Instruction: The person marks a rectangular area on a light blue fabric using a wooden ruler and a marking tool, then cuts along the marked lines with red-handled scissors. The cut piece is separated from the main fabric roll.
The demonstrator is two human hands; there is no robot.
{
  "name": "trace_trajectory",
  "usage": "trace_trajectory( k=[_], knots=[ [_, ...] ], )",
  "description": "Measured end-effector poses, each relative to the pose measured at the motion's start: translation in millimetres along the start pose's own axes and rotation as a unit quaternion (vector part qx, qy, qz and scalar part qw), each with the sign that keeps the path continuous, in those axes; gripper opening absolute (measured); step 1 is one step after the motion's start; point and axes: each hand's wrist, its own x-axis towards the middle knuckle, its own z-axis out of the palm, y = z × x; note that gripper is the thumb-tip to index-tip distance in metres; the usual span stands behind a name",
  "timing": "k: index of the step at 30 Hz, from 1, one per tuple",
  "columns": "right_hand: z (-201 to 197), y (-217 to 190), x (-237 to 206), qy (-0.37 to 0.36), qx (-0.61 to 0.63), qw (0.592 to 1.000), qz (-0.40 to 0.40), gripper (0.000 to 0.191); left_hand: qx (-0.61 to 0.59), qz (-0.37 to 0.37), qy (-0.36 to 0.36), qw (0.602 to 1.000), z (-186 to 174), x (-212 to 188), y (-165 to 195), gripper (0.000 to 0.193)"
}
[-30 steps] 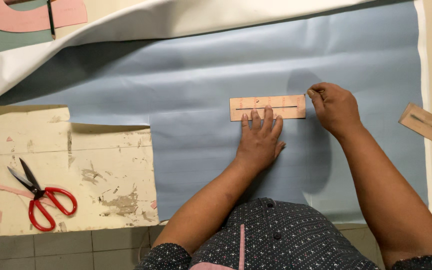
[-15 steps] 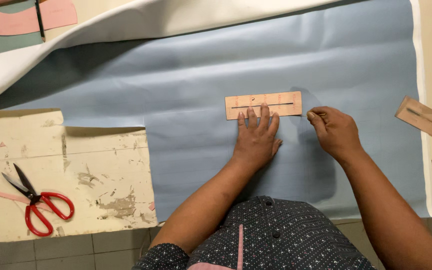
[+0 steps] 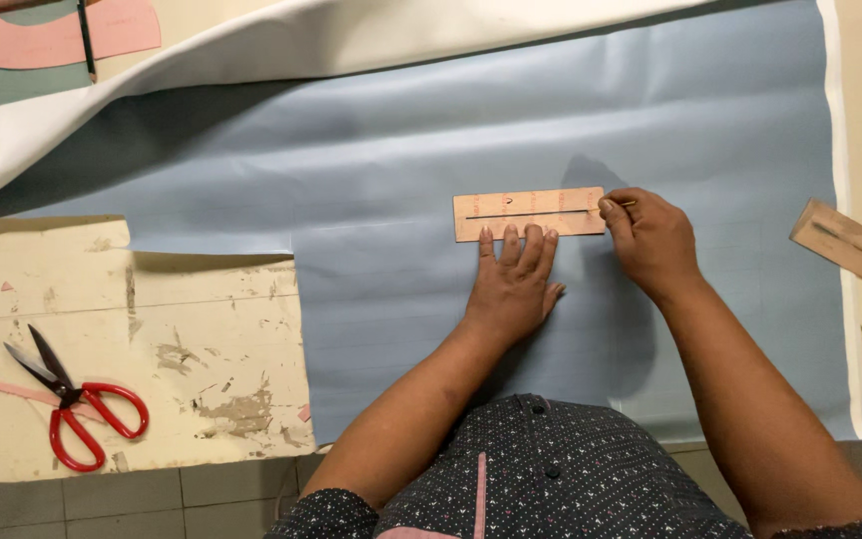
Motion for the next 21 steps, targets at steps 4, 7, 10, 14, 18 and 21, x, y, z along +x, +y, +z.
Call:
trace_trajectory(
  k=[4, 7, 10, 14, 18, 21],
  knots=[
    [15.2, -21.1, 6.1, -0.006, -0.021, 0.998, -0.062, 0.019, -0.021, 0.003, 0.025, 0.999, 1.9, -2.4, -2.4, 0.076],
    [34.4, -49.4, 11.1, -0.038, 0.009, 0.991, -0.127, 0.016, -0.019, 0.014, 0.021, 1.000, 0.2, -1.2, -4.1, 0.062],
    [59.5, -82.5, 14.9, -0.088, 0.078, 0.980, -0.160, 0.015, -0.112, -0.038, 0.013, 0.993, -4.0, 0.6, -3.7, 0.074],
    [74.8, -98.5, 17.8, -0.108, 0.115, 0.972, -0.172, 0.016, -0.188, -0.085, -0.067, 0.976, -5.5, 0.3, -6.7, 0.060],
    [55.5, -65.7, 21.4, -0.061, 0.101, 0.992, -0.044, 0.016, -0.042, -0.011, 0.038, 0.998, 3.2, -1.6, -3.5, 0.069],
    [30.6, -31.3, 17.6, -0.016, 0.019, 1.000, 0.018, 0.024, -0.008, 0.009, 0.071, 0.997, 9.0, -8.0, -3.2, 0.072]
  ],
)
